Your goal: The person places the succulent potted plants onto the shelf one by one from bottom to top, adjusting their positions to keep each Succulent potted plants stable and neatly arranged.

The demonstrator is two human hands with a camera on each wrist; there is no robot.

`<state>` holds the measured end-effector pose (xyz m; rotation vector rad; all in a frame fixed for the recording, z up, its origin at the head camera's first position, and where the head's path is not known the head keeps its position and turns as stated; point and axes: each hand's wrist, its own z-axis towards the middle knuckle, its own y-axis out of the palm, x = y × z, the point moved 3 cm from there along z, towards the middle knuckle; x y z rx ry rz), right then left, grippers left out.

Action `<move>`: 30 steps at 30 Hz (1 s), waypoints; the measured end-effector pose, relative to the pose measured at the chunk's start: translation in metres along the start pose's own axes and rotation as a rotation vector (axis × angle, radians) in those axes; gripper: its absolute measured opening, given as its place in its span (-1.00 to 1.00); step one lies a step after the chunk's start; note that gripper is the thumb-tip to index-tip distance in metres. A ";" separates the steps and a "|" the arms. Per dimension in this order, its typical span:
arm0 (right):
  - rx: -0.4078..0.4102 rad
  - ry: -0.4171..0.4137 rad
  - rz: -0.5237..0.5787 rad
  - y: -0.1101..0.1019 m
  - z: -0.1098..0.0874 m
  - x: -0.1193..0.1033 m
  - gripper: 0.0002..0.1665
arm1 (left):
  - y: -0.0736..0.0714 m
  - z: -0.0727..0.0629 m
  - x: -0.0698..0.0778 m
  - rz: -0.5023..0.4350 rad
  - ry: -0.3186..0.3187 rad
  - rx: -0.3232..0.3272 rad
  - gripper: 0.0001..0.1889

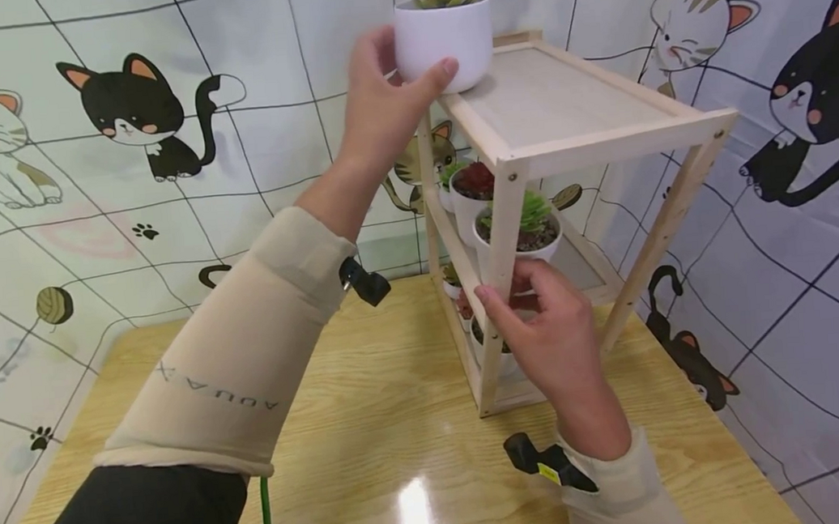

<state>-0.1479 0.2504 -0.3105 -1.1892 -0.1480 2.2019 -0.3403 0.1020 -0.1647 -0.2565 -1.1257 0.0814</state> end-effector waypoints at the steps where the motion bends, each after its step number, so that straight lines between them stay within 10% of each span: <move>1: 0.000 -0.002 -0.002 0.000 0.000 0.000 -0.63 | 0.001 0.000 -0.001 0.012 0.003 0.002 -0.10; 30: -0.018 0.005 0.005 -0.001 0.001 0.000 -0.64 | 0.018 0.008 -0.012 0.078 -0.038 0.030 -0.51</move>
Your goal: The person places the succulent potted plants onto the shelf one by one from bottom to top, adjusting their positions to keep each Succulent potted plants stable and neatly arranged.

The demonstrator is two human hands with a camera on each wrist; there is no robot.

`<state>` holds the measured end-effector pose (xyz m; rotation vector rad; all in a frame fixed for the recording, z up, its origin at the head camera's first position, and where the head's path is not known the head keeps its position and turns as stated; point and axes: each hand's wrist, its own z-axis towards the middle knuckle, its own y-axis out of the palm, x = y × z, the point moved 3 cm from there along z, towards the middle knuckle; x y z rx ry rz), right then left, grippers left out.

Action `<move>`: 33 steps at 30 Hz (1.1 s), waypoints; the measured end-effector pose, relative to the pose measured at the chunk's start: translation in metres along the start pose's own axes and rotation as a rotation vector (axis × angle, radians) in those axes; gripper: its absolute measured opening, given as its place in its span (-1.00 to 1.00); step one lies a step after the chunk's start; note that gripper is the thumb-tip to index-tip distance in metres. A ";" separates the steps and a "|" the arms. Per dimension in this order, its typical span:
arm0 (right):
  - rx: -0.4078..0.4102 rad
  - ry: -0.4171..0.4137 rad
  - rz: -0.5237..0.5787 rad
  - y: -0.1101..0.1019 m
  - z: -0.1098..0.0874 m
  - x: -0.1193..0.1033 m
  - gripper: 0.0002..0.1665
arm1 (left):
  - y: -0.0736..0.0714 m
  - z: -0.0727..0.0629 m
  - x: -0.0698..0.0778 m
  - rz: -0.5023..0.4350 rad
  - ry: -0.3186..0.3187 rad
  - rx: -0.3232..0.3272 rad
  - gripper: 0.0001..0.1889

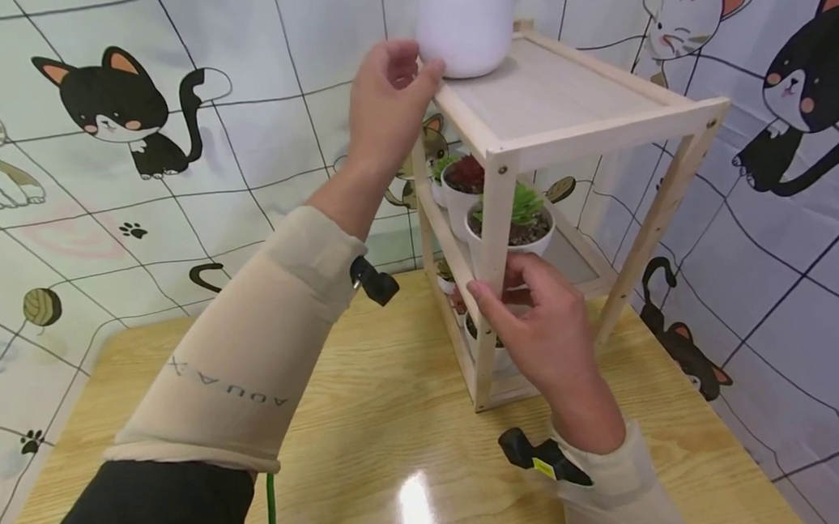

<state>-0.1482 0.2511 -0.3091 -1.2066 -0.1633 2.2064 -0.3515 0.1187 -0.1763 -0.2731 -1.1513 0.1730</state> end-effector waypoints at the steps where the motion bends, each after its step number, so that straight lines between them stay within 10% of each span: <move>1: 0.000 -0.003 -0.001 0.000 0.000 0.000 -0.64 | 0.000 0.000 0.000 0.000 0.002 0.003 -0.51; 25: 0.013 -0.038 0.004 0.002 0.001 -0.002 -0.64 | -0.004 -0.007 -0.008 0.008 0.033 0.001 -0.58; 33: 0.023 -0.042 -0.003 0.002 0.000 -0.003 -0.64 | -0.020 -0.023 -0.015 -0.016 0.134 0.025 -0.56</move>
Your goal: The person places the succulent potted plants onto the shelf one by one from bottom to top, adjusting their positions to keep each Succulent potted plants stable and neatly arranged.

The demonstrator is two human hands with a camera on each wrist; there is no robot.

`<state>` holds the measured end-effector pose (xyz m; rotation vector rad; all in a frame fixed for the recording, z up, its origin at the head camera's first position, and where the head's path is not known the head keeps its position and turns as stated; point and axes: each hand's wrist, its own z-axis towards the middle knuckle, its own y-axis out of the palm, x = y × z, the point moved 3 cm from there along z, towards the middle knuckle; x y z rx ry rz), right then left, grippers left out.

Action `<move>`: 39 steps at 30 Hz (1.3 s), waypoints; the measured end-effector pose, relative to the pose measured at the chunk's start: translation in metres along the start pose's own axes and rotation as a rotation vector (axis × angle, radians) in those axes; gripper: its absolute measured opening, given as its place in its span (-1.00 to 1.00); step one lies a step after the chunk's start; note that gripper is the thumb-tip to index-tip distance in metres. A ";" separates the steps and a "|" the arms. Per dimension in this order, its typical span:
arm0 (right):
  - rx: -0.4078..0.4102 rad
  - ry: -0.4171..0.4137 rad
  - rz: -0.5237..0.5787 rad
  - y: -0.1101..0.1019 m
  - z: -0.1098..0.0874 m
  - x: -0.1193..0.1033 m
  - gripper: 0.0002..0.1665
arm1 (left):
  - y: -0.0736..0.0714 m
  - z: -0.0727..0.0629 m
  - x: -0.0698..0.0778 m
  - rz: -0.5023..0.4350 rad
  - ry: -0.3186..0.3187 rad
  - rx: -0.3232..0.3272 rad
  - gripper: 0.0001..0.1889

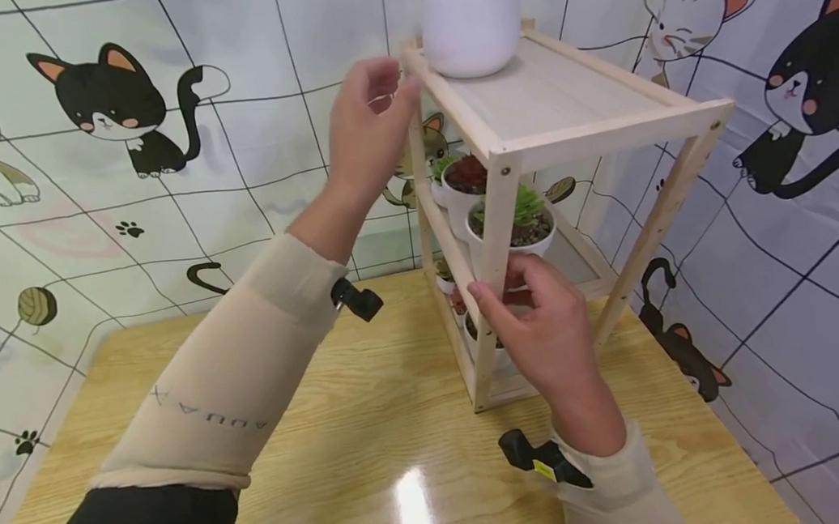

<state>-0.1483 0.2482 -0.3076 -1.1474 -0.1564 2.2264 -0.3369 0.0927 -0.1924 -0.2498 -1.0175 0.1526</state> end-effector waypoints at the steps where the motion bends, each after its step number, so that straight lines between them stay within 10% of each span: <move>1: 0.001 -0.001 -0.004 0.000 0.000 0.000 -0.64 | -0.003 -0.003 0.000 -0.008 0.014 0.002 -0.57; 11: 0.008 0.018 -0.017 0.000 -0.001 0.000 -0.62 | -0.030 -0.048 -0.004 0.026 0.162 0.026 -0.59; 18: 0.022 -0.002 -0.007 -0.001 -0.001 0.001 -0.63 | -0.046 -0.081 -0.037 0.008 0.257 0.083 -0.62; 29: 0.020 -0.004 -0.006 0.001 0.001 0.000 -0.65 | -0.070 -0.132 -0.119 -0.029 0.129 0.182 -0.65; 39: 0.023 0.060 0.003 0.003 0.000 0.000 -0.64 | -0.083 -0.172 -0.202 -0.141 -0.155 0.299 -0.62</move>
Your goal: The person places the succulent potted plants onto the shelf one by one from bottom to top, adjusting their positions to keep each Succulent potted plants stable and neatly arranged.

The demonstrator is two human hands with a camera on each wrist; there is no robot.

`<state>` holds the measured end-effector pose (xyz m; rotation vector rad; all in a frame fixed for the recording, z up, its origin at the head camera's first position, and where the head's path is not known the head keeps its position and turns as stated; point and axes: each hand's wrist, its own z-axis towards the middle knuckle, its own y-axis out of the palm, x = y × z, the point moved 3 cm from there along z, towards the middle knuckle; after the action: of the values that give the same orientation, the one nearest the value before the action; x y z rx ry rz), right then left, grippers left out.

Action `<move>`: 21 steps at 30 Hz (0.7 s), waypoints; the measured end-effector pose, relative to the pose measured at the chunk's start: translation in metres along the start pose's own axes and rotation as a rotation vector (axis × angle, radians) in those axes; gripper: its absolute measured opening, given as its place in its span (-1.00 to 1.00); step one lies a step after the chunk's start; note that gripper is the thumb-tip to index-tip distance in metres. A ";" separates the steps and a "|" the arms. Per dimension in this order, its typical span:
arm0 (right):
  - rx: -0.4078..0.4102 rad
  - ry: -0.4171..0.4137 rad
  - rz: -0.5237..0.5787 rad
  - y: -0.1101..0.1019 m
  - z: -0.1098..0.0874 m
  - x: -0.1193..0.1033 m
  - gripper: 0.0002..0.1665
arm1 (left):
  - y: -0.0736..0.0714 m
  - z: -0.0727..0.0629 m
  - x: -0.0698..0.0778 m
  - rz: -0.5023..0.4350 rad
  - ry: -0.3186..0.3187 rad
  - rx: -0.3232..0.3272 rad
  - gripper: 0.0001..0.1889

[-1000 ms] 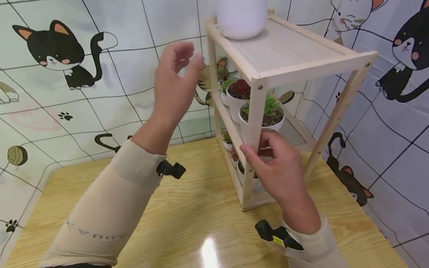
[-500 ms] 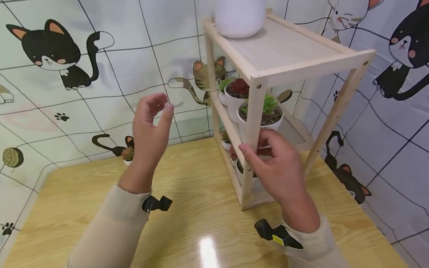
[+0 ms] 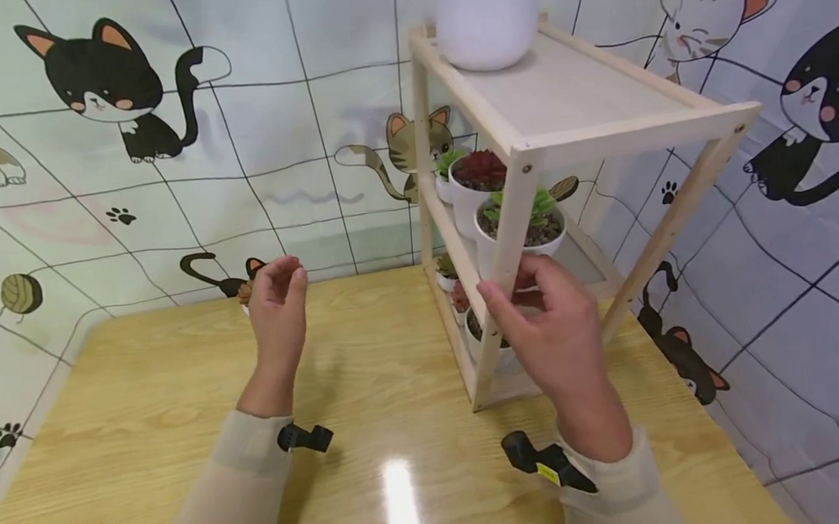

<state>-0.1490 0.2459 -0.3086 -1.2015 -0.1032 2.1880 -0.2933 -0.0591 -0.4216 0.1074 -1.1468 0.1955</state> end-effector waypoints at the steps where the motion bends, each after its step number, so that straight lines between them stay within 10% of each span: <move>1: 0.002 -0.010 0.000 0.000 0.000 0.000 -0.64 | -0.003 -0.001 -0.007 -0.001 -0.020 0.017 -0.62; 12: 0.028 -0.065 -0.014 0.002 -0.001 -0.001 -0.62 | -0.034 0.004 -0.070 -0.092 -0.214 0.194 -0.58; 21: 0.049 -0.120 -0.017 0.003 -0.001 0.000 -0.60 | -0.057 0.012 -0.095 -0.095 -0.241 0.290 -0.60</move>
<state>-0.1497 0.2429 -0.3104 -1.0387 -0.1093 2.2346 -0.3304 -0.1261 -0.5026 0.4514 -1.3443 0.2692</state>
